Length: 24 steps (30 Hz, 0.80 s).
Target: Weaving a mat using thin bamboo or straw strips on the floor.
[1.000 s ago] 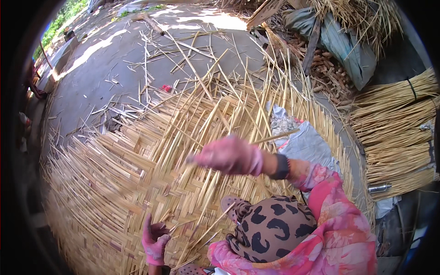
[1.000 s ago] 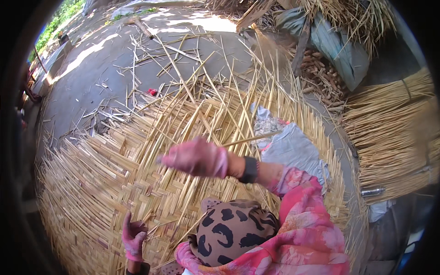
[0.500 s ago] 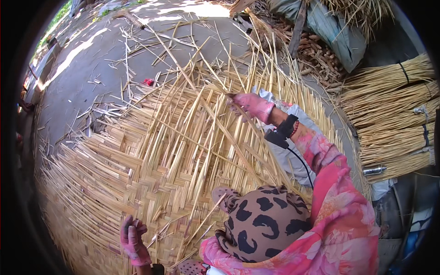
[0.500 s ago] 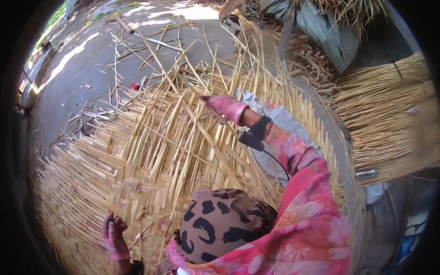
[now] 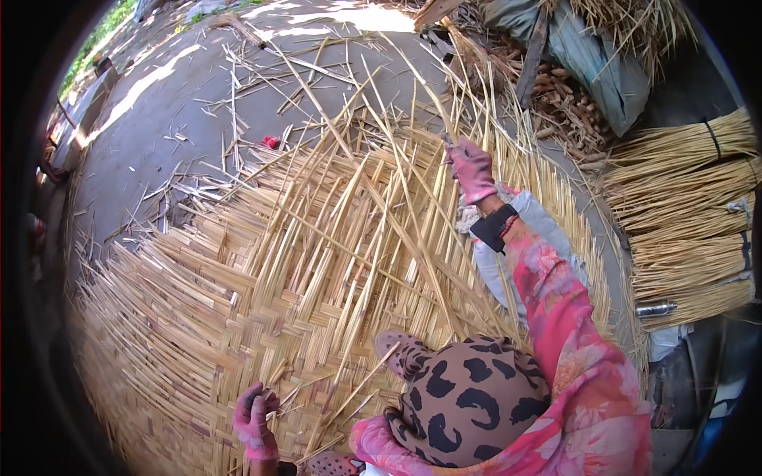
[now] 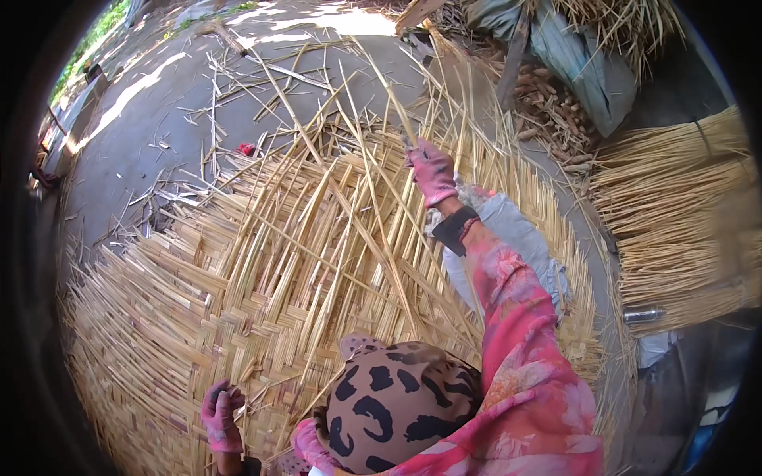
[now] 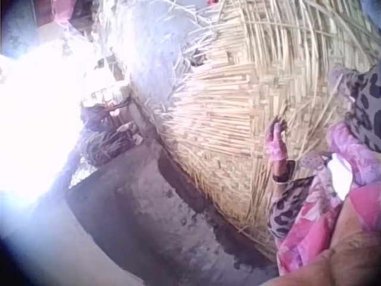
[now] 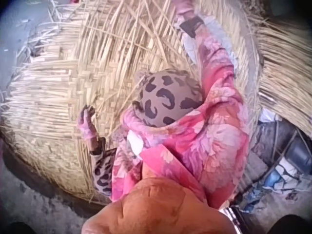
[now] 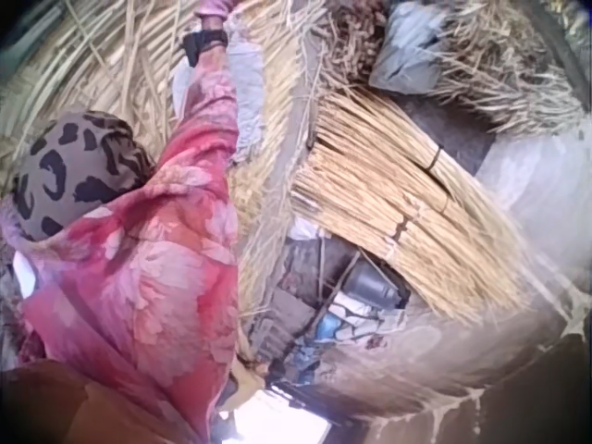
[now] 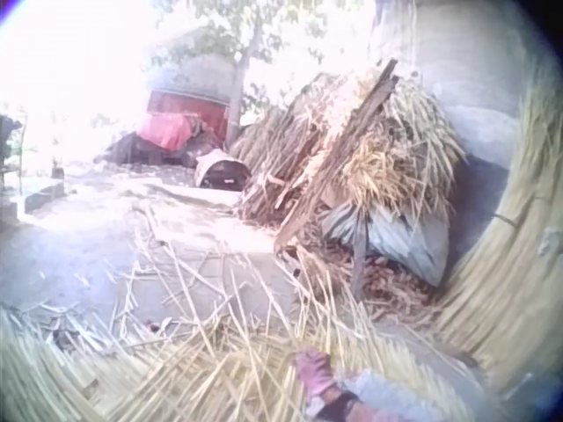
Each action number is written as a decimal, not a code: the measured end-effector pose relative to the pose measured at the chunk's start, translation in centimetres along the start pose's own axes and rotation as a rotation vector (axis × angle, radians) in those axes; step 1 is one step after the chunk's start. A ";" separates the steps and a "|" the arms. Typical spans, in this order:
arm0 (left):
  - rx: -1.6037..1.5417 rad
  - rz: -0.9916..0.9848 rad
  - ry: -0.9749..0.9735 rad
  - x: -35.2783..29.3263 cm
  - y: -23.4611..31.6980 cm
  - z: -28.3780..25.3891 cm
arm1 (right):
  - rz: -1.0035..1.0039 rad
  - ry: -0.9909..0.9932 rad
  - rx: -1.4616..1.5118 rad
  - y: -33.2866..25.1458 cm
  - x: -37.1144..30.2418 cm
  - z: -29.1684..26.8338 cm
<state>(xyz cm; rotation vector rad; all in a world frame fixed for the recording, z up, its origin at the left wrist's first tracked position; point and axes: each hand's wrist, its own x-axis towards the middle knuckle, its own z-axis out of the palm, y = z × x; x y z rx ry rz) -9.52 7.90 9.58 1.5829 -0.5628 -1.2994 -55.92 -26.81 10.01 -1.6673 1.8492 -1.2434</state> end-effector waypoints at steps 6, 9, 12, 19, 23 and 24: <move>-0.010 0.044 -0.054 0.1 -0.3 0.3 | 0.175 -0.140 0.095 -2.1 0.2 4.2; -0.038 0.053 -0.057 -0.1 -0.4 -0.2 | 0.343 -0.021 0.105 -2.0 1.1 5.3; -0.043 0.022 -0.021 -0.2 -1.1 -0.9 | 0.263 -0.149 0.279 -4.0 -0.5 5.7; 0.006 -0.060 -0.134 -0.5 1.9 0.9 | -0.824 -0.545 0.349 -13.7 -9.8 12.0; 0.002 0.013 -0.224 -0.5 3.2 2.4 | -0.148 -0.096 -0.370 -7.6 -1.2 10.2; 0.009 0.026 -0.215 -0.7 2.9 1.8 | -0.149 -0.054 -0.551 -5.3 0.7 8.5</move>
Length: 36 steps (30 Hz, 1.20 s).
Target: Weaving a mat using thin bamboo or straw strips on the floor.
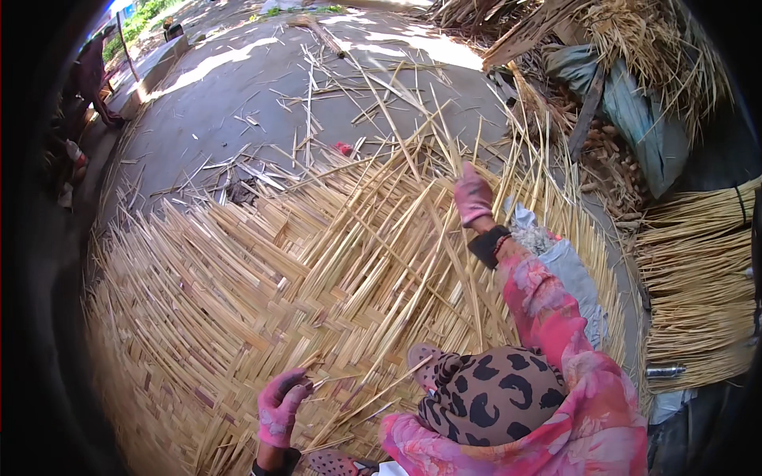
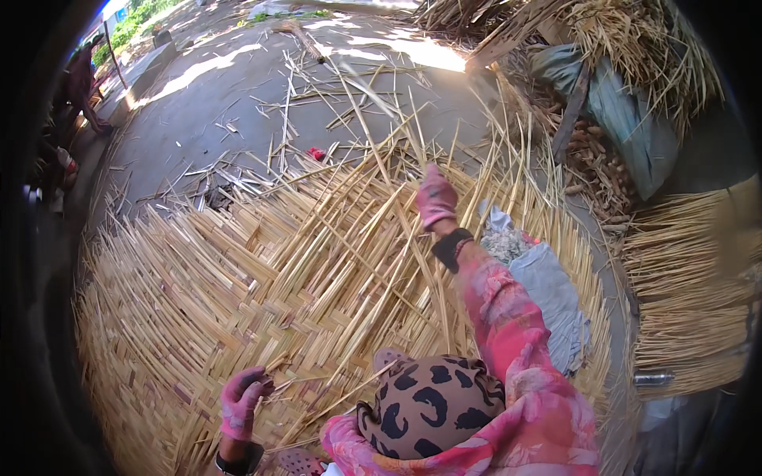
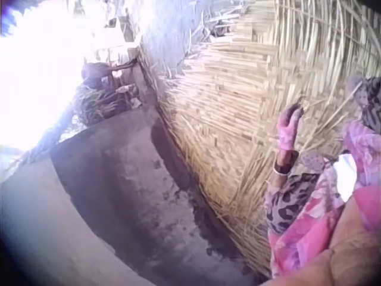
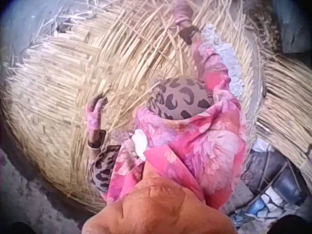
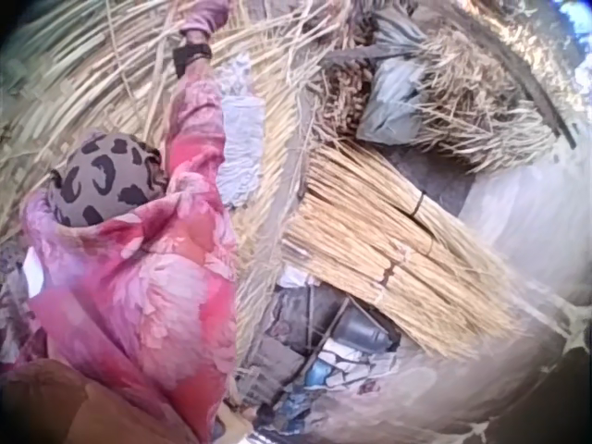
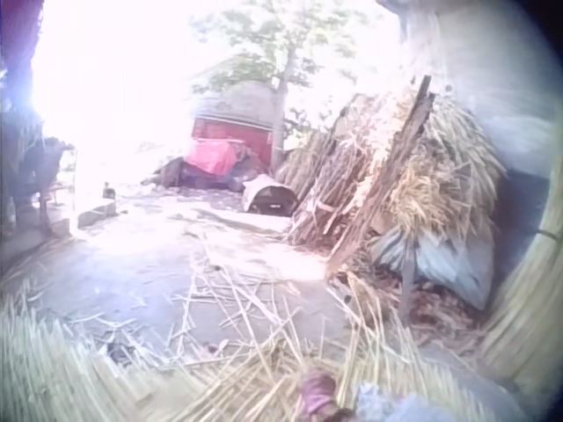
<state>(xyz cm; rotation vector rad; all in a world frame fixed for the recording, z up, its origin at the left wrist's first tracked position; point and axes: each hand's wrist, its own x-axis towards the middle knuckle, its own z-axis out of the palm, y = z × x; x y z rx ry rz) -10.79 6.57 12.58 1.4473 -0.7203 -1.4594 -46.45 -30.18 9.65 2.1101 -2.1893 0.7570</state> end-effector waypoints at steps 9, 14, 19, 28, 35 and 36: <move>0.105 -0.076 -0.032 -0.6 -4.2 -1.2 | -0.150 -0.583 -0.312 6.6 -7.4 6.3; 0.161 -0.045 -0.015 -1.9 -4.9 -2.8 | 0.514 -0.454 0.976 9.7 -1.6 2.2; 0.153 -0.020 0.064 -3.6 -5.7 -4.0 | 0.192 -0.093 1.192 -4.4 0.0 -8.3; -0.347 0.248 0.009 -1.3 2.9 -0.9 | -0.464 -1.386 0.903 -21.7 -21.2 -9.0; -0.484 0.447 0.609 -4.4 1.3 -7.5 | -0.080 -2.118 0.794 -20.7 -23.4 -7.7; -0.449 0.552 0.697 -4.7 1.8 -9.2 | -0.044 -2.111 0.782 -20.0 -23.3 -7.7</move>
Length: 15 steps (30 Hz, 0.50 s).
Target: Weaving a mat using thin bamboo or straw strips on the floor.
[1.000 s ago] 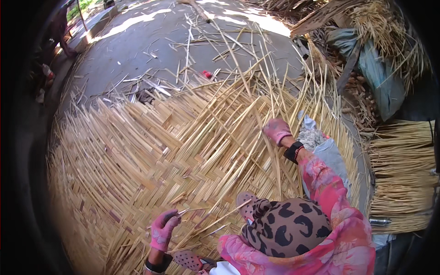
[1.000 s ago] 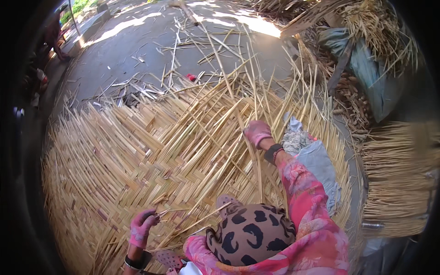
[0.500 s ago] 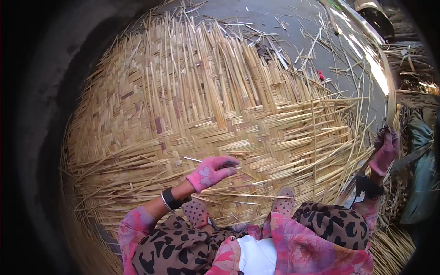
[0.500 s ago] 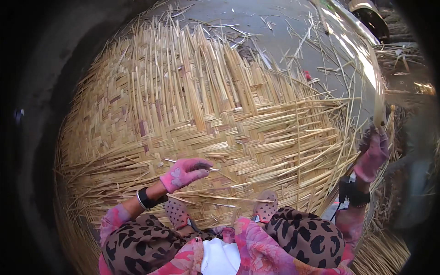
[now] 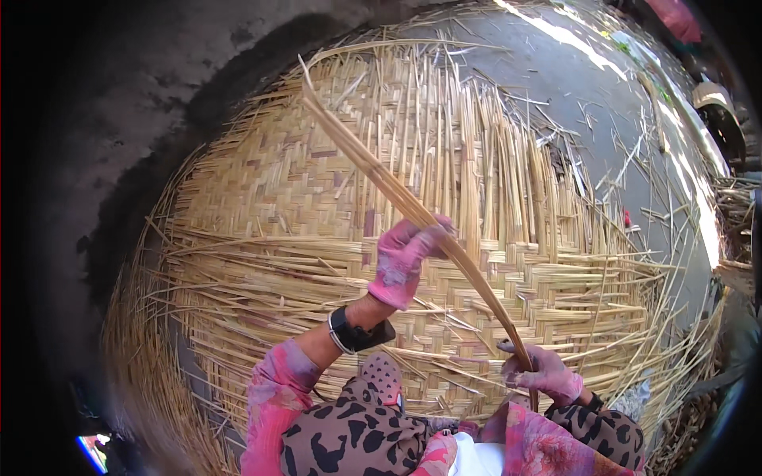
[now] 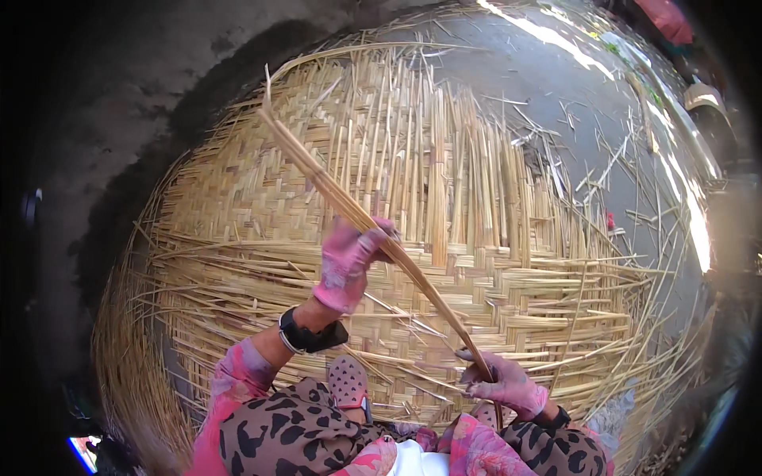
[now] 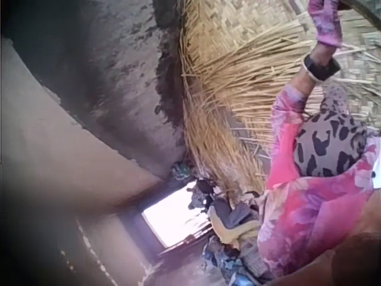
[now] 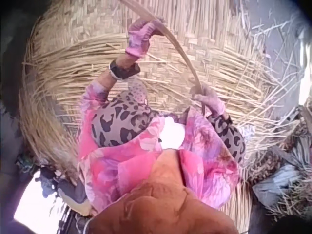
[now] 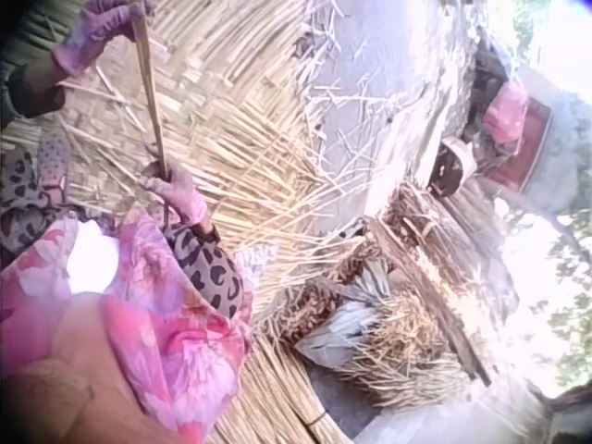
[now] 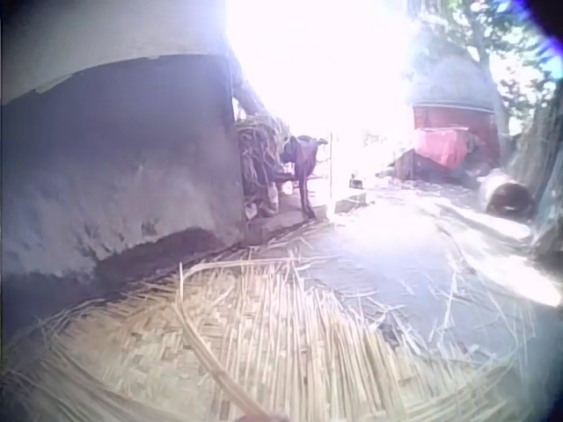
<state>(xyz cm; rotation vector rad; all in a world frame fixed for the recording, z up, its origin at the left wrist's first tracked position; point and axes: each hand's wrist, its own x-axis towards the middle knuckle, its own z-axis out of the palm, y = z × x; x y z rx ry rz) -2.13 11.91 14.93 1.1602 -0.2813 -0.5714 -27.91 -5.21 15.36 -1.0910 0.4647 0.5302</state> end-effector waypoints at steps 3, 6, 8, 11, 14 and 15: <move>0.019 0.295 0.238 2.7 2.2 -2.8 | 0.116 0.103 0.017 3.8 -0.6 -2.3; 0.061 0.410 0.384 3.2 2.3 -5.6 | 0.089 0.361 -0.242 5.0 -1.3 -4.1; 0.070 0.413 0.485 2.8 1.5 -7.5 | -0.017 0.547 -0.288 5.2 -1.4 -6.1; -0.177 0.089 0.588 2.3 -1.4 -10.3 | -0.198 0.726 -0.424 4.2 -1.5 -9.4; -0.415 -0.144 0.495 2.5 -3.9 -10.7 | -0.528 0.933 -0.877 2.3 -2.9 -11.8; -0.509 -0.249 0.488 2.5 -4.3 -10.6 | -0.600 0.977 -0.951 -0.6 -3.5 -10.0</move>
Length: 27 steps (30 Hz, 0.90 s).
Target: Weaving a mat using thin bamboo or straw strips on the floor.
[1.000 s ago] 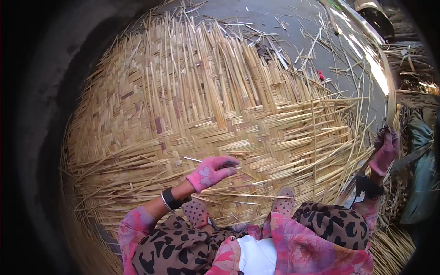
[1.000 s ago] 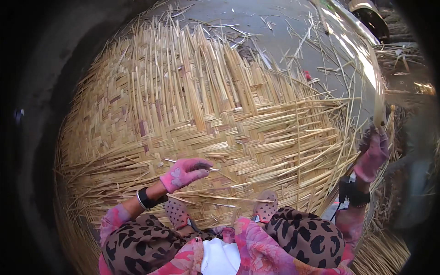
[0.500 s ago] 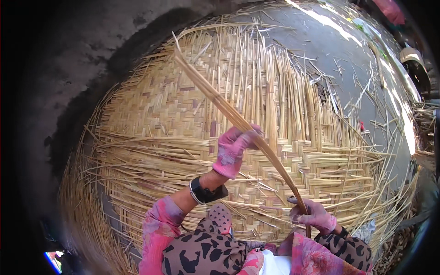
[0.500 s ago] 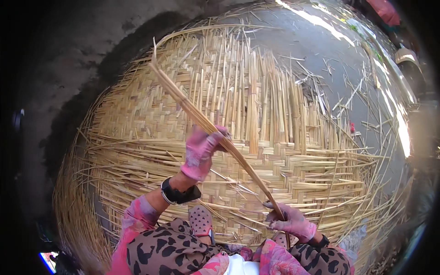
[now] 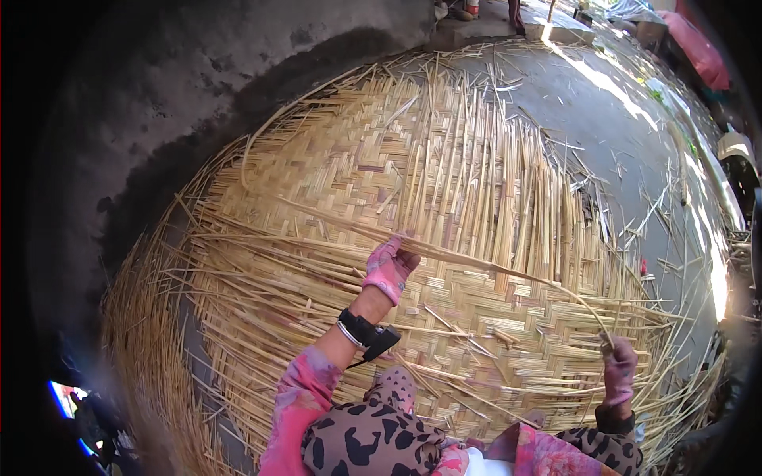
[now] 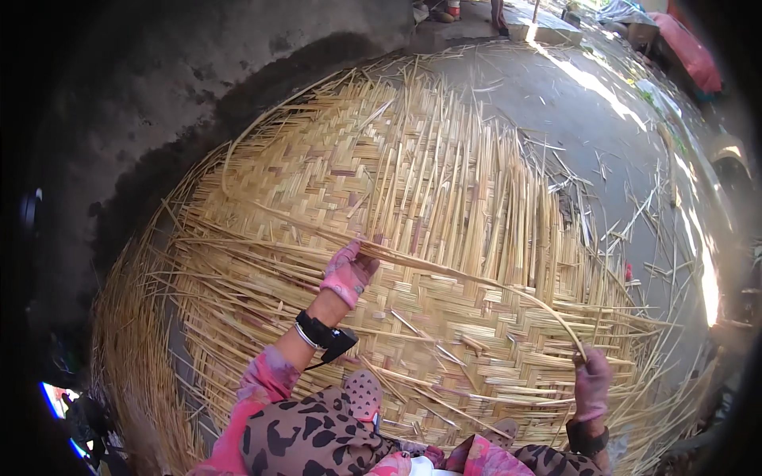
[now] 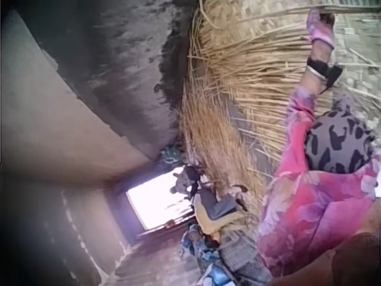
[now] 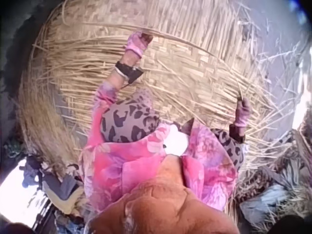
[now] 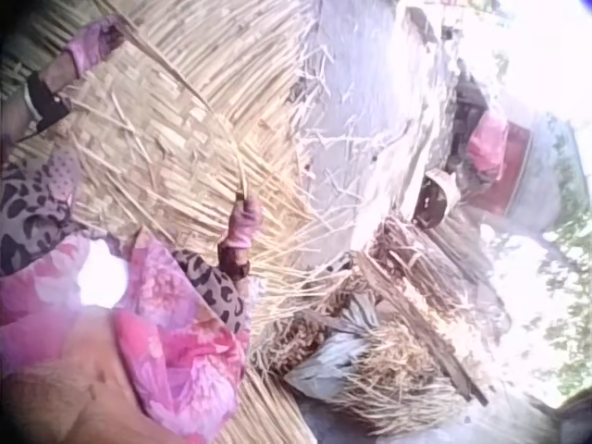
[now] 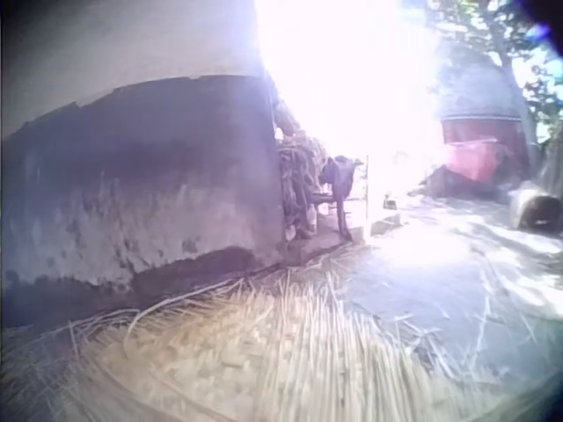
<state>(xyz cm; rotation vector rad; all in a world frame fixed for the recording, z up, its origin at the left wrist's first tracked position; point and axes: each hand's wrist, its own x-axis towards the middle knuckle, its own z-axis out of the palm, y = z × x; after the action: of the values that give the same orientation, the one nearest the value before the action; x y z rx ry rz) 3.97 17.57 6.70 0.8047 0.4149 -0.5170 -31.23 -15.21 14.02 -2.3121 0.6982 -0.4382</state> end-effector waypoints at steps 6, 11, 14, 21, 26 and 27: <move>-0.075 0.468 0.040 3.1 11.2 -2.3 | 0.331 -0.455 0.170 -2.8 0.6 0.0; 0.291 1.264 0.049 -6.6 15.8 4.4 | 0.496 -0.610 0.285 1.3 -2.8 4.5; 0.499 1.513 0.162 -10.7 17.5 5.2 | 0.606 -0.614 0.386 1.0 -2.3 5.7; -0.061 0.417 0.035 -1.0 16.7 -10.6 | 0.261 -0.708 0.032 -6.5 3.3 6.8; -0.127 -0.142 -0.193 -4.0 1.0 -4.7 | -0.359 -0.593 -0.391 -9.1 6.5 7.7; -0.084 -0.134 -0.244 -4.4 -0.2 -3.8 | -0.421 -0.529 -0.390 -9.7 6.7 7.9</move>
<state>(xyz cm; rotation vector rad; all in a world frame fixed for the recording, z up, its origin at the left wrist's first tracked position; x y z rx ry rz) -0.21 21.54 6.56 0.6267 0.2642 -0.7094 -18.61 -9.01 15.75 -2.7802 0.0307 0.1557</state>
